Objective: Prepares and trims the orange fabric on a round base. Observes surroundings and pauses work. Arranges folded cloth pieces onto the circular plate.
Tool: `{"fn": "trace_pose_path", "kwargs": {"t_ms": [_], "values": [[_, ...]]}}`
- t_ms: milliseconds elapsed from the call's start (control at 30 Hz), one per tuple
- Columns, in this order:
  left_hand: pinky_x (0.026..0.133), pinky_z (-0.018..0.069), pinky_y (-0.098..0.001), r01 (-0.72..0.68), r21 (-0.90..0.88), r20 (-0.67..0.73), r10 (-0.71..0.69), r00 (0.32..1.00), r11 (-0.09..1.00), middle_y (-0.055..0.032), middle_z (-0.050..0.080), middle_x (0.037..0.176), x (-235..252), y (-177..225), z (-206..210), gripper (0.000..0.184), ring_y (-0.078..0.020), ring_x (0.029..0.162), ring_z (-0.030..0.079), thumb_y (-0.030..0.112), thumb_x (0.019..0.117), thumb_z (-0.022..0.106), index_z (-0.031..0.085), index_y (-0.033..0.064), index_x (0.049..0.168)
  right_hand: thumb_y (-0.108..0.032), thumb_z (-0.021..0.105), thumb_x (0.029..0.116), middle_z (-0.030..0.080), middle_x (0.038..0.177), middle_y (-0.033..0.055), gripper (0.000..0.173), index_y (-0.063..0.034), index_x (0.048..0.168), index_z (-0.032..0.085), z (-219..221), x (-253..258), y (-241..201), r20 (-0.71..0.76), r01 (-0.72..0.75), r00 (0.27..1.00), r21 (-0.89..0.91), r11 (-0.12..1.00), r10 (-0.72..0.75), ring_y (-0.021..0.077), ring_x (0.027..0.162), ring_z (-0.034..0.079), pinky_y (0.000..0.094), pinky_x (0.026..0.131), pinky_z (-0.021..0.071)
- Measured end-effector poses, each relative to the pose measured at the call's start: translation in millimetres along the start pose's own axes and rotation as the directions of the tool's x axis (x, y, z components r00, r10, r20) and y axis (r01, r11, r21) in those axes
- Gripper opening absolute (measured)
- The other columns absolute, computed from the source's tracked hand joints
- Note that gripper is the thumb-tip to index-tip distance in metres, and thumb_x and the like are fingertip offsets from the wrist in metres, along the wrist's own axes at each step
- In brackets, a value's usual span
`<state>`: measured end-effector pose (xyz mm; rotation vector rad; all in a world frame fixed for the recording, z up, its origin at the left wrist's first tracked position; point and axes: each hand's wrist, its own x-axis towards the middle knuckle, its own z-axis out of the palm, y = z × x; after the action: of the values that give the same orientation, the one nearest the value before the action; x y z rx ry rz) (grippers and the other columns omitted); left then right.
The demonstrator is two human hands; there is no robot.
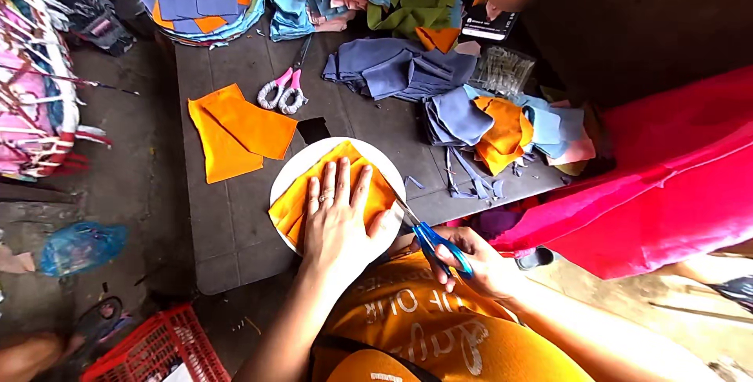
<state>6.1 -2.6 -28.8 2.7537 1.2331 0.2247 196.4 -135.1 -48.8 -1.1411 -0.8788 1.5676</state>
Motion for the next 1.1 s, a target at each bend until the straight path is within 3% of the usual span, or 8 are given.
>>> {"fn": "trace_pose_path", "kwargs": {"t_ms": [167, 467, 667, 900, 1000, 1100], "values": [[0.124, 0.0157, -0.0554, -0.046, 0.012, 0.003, 0.045, 0.999, 0.999, -0.0159, 0.034, 0.163, -5, -2, -1, 0.075, -0.0339, 0.154, 0.025, 0.066, 0.1009, 0.026, 0.048, 0.018, 0.154, -0.059, 0.072, 0.0878, 0.064, 0.069, -0.0143, 0.046, -0.0164, 0.106, 0.07, 1, -4, 1, 0.009, -0.002, 1.0, 0.014, 1.0, 0.002, -0.0021, 0.055, 0.061, 0.0142, 0.05, 0.0517], [0.123, 0.0178, -0.0564, -0.094, 0.003, -0.026, 0.094, 0.995, 0.996, -0.0149, 0.039, 0.161, -15, 0, 2, 0.077, -0.0344, 0.153, 0.029, 0.068, 0.1008, 0.022, 0.051, 0.0176, 0.152, -0.05, 0.069, 0.0914, 0.062, 0.07, -0.0184, 0.04, -0.0137, 0.11, 0.066, 12, -15, 10, -0.064, 0.011, 0.998, -0.142, 0.99, -0.02, -0.0054, 0.058, 0.059, 0.0132, 0.053, 0.0511], [0.123, 0.0201, -0.0525, -0.084, 0.028, -0.041, 0.085, 0.996, 0.996, -0.0134, 0.039, 0.161, -15, 0, 4, 0.07, -0.0313, 0.152, 0.032, 0.051, 0.1069, 0.022, 0.043, 0.0042, 0.154, -0.04, 0.069, 0.0929, 0.061, 0.069, -0.019, 0.032, -0.0118, 0.109, 0.066, 13, -16, 12, -0.083, 0.03, 0.996, -0.161, 0.986, -0.044, -0.0068, 0.058, 0.059, 0.0118, 0.054, 0.0505], [0.123, 0.0204, -0.0513, -0.081, 0.051, -0.028, 0.083, 0.996, 0.995, -0.0135, 0.038, 0.162, -15, 0, 4, 0.065, -0.031, 0.152, 0.031, 0.045, 0.1063, 0.028, 0.044, 0.004, 0.154, -0.039, 0.069, 0.0939, 0.058, 0.068, -0.0188, 0.031, -0.011, 0.107, 0.066, 13, -17, 12, -0.094, 0.042, 0.994, -0.205, 0.978, -0.062, -0.008, 0.056, 0.056, 0.0103, 0.052, 0.0477], [0.123, 0.0207, -0.0509, -0.079, 0.047, -0.034, 0.08, 0.996, 0.996, -0.0129, 0.038, 0.162, -15, 0, 4, 0.065, -0.0307, 0.152, 0.031, 0.045, 0.1055, 0.029, 0.044, 0.0041, 0.154, -0.03, 0.067, 0.0948, 0.056, 0.067, -0.0189, 0.022, -0.0105, 0.104, 0.066, 14, -17, 11, -0.113, 0.034, 0.992, -0.248, 0.968, -0.064, -0.0093, 0.055, 0.053, 0.0095, 0.051, 0.046], [0.123, 0.0203, -0.0508, -0.082, 0.044, -0.036, 0.083, 0.996, 0.996, -0.0131, 0.038, 0.162, -15, 0, 5, 0.065, -0.0307, 0.152, 0.031, 0.046, 0.1058, 0.028, 0.044, 0.0039, 0.154, -0.035, 0.068, 0.0935, 0.057, 0.065, -0.0188, 0.025, -0.0124, 0.102, 0.066, 13, -17, 7, -0.109, -0.009, 0.994, -0.236, 0.972, -0.017, -0.0077, 0.053, 0.055, 0.0107, 0.049, 0.047]]}}
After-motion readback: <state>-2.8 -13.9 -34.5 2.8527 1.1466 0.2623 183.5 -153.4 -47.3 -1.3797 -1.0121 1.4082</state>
